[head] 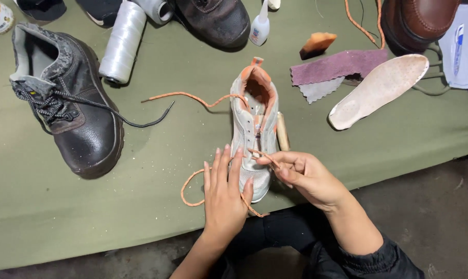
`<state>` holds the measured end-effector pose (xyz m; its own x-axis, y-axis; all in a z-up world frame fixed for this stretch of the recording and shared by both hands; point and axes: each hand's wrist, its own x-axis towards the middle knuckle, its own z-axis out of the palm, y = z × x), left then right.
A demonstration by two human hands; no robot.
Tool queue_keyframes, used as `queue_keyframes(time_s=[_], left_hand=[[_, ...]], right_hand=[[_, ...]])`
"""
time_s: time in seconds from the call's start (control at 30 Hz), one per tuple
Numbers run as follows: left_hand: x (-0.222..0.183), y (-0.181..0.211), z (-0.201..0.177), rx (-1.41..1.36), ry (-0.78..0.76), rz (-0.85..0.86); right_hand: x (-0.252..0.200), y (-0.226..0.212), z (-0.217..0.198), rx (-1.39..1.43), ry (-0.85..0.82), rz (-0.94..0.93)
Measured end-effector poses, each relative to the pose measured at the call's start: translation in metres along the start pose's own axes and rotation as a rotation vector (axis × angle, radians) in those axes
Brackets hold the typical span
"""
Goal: Repairing a sneaker by stitching the outer material and gluing internal components at a workbench.
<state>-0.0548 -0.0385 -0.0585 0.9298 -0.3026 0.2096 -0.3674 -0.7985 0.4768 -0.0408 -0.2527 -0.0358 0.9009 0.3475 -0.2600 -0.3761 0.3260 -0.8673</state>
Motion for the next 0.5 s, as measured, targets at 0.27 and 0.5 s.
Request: queue_keyframes(time_s=[0.27, 0.5], left_hand=[[-0.007, -0.010, 0.008, 0.058, 0.133, -0.082], [-0.006, -0.017, 0.011, -0.021, 0.086, -0.025]], right_hand=[[-0.039, -0.043, -0.007, 0.406, -0.177, -0.657], [-0.144, -0.024, -0.107, 0.149, 0.125, -0.883]])
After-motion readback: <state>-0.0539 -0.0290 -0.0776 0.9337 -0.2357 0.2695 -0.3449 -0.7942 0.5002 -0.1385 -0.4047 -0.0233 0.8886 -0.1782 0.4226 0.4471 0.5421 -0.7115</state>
